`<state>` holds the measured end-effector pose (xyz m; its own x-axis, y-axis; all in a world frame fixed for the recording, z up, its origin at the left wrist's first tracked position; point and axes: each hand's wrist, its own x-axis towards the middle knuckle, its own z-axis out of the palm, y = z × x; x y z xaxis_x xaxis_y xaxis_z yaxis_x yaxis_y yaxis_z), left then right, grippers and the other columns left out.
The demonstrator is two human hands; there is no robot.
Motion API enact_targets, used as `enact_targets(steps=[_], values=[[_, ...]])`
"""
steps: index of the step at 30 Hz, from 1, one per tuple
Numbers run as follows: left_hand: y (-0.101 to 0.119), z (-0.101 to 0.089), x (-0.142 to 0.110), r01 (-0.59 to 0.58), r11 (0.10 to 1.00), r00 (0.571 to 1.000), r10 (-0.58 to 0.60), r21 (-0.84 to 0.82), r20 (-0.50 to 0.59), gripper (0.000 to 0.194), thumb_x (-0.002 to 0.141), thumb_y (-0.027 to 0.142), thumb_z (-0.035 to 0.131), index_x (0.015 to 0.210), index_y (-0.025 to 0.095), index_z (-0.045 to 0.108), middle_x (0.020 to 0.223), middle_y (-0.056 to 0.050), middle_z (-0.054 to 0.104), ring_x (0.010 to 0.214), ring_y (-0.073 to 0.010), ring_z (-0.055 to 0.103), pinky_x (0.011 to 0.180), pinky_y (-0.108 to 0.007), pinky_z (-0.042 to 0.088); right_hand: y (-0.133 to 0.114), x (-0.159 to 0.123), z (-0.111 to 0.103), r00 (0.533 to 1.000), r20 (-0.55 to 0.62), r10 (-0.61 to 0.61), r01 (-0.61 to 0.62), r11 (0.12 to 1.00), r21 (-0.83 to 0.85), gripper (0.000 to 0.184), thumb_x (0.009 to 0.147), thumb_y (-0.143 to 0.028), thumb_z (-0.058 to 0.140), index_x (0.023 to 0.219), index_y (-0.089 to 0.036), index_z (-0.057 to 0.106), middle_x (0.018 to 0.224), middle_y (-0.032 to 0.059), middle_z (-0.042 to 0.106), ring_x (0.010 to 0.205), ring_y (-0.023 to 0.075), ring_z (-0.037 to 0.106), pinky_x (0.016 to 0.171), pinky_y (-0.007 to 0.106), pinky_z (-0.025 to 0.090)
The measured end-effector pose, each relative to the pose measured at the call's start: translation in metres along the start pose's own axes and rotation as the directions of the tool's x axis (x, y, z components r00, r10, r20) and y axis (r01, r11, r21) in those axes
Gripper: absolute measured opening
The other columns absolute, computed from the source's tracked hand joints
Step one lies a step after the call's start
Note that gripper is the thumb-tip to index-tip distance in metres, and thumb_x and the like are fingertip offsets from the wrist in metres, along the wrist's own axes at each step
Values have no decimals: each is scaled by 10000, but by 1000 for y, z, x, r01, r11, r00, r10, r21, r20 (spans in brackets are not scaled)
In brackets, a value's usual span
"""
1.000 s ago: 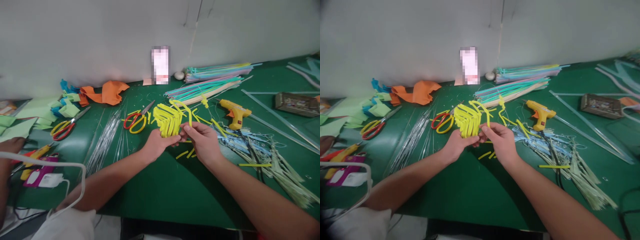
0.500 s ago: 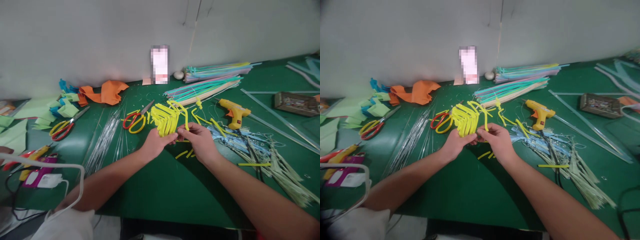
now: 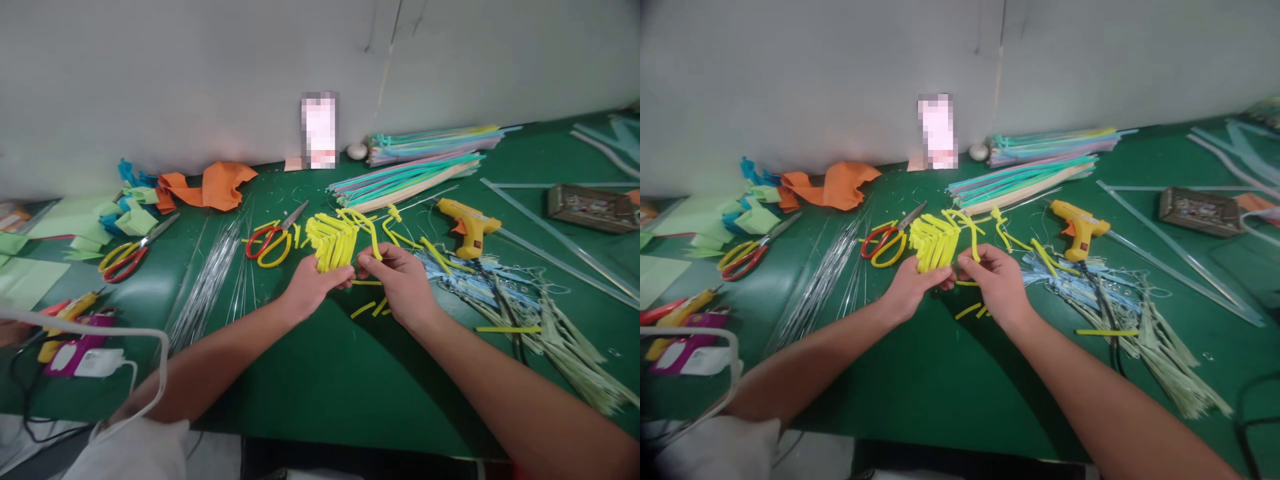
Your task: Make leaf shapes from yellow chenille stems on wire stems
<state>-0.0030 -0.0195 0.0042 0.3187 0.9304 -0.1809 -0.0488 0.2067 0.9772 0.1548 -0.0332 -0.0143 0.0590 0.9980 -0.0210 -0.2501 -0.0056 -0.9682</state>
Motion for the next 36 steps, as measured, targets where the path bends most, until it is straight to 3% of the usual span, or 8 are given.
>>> enact_targets(steps=[5, 12, 15, 19, 24, 28, 32, 36], values=[[-1, -4, 2, -3, 997, 1000, 2, -76, -14, 325, 732, 412, 721, 869, 122, 667, 785, -57, 698, 589, -118, 606, 587, -266, 484, 0, 1, -2, 1000, -5, -16, 16, 999, -31, 123, 737, -307, 756, 755, -205, 689, 711, -16, 662, 620, 104, 606, 640, 256, 521], [-3, -7, 5, -53, 998, 996, 54, 14, -72, 215, 724, 323, 734, 799, 130, 680, 733, -31, 695, 580, -107, 606, 583, -246, 488, 1, 0, -2, 1000, -18, -9, 9, 1000, -25, 206, 710, -334, 780, 860, -214, 705, 744, -11, 676, 602, 111, 607, 636, 278, 527], [-2, -10, 6, -101, 992, 990, 107, 70, -94, 191, 734, 318, 728, 793, 141, 690, 741, -32, 712, 598, -110, 614, 600, -246, 496, 1, 1, -2, 996, -68, -57, 59, 998, 34, 227, 774, -373, 728, 943, -224, 705, 760, -7, 674, 602, 112, 608, 633, 283, 514], [-2, -15, 7, -116, 985, 984, 132, 131, -121, 199, 746, 317, 722, 838, 142, 700, 792, -53, 736, 645, -135, 640, 614, -263, 507, 1, 3, -3, 975, -188, -116, 133, 987, 84, 181, 853, -381, 639, 881, -217, 709, 727, -4, 653, 603, 109, 601, 602, 268, 483], [-6, -16, 11, -154, 984, 980, 163, 88, -110, 325, 710, 298, 760, 995, 158, 690, 1034, -86, 743, 889, -218, 696, 772, -341, 550, 0, 5, -5, 959, -251, -134, 151, 987, 52, 198, 899, -357, 579, 888, -215, 718, 740, -2, 654, 555, 94, 578, 556, 257, 463], [-10, -19, 15, -229, 973, 962, 220, -35, -161, 410, 696, 351, 791, 1049, 179, 672, 1129, -83, 712, 1020, -243, 671, 915, -395, 522, 1, 5, -6, 969, -210, -133, 145, 988, 45, 195, 906, -342, 574, 904, -210, 718, 729, -1, 649, 545, 95, 574, 547, 257, 461], [-8, -26, 19, -292, 951, 938, 265, -97, -224, 409, 783, 439, 715, 1089, 181, 635, 1094, -90, 695, 953, -232, 674, 868, -400, 530, 0, 4, -5, 979, -172, -113, 124, 991, 54, 200, 906, -343, 575, 904, -204, 719, 704, 0, 640, 562, 101, 578, 544, 252, 462], [0, -37, 22, -380, 925, 887, 355, -28, -296, 411, 810, 450, 692, 1132, 204, 626, 1022, -59, 689, 843, -170, 661, 770, -318, 526, -2, 4, -5, 982, -161, -96, 105, 993, 49, 213, 909, -355, 569, 900, -206, 721, 619, -18, 585, 507, 89, 527, 488, 235, 421]])
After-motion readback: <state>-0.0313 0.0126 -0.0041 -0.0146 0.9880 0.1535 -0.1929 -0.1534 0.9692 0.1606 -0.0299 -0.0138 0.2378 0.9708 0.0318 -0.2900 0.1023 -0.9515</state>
